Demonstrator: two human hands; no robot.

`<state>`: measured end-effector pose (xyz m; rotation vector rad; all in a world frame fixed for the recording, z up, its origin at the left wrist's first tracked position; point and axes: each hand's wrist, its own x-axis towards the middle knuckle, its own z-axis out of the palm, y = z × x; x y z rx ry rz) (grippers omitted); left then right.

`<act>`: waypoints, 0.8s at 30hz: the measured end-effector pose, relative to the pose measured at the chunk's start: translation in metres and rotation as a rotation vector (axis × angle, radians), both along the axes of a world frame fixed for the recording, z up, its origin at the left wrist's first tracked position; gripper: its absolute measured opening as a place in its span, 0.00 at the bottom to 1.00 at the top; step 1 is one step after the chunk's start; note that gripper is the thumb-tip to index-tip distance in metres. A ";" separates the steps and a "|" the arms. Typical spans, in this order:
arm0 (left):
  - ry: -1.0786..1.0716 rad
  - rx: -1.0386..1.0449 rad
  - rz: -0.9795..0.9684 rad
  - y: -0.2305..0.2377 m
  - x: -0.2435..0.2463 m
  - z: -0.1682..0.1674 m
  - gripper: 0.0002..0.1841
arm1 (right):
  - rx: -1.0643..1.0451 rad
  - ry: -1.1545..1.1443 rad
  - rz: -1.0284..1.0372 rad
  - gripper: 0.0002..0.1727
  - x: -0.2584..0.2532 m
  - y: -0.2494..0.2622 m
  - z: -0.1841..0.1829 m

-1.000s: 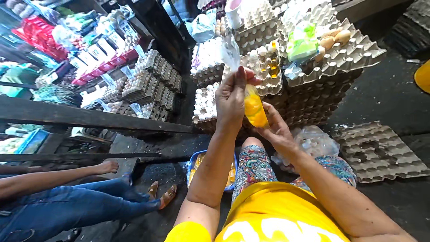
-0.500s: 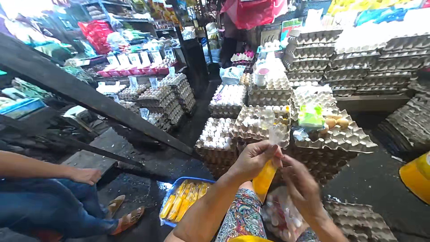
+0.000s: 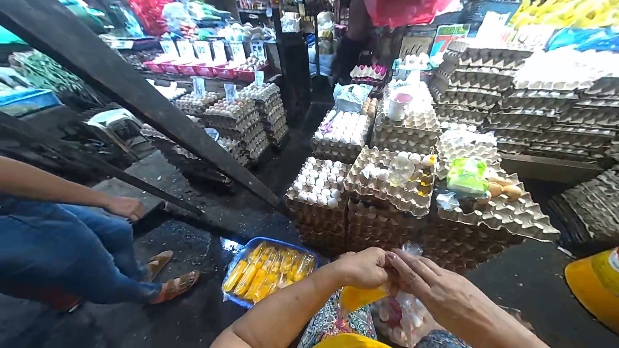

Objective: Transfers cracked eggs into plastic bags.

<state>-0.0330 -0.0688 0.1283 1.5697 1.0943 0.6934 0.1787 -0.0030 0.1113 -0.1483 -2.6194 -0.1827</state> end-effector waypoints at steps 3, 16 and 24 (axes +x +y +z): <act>0.017 0.011 -0.056 0.004 -0.006 -0.015 0.13 | 0.072 -0.051 -0.056 0.26 -0.005 -0.003 -0.005; -0.069 0.107 -0.087 -0.009 -0.015 -0.059 0.13 | -0.235 -0.546 -0.175 0.09 -0.018 -0.021 0.028; 0.055 0.557 0.060 0.007 -0.004 -0.044 0.10 | -0.037 -0.404 -0.295 0.10 0.006 -0.014 0.046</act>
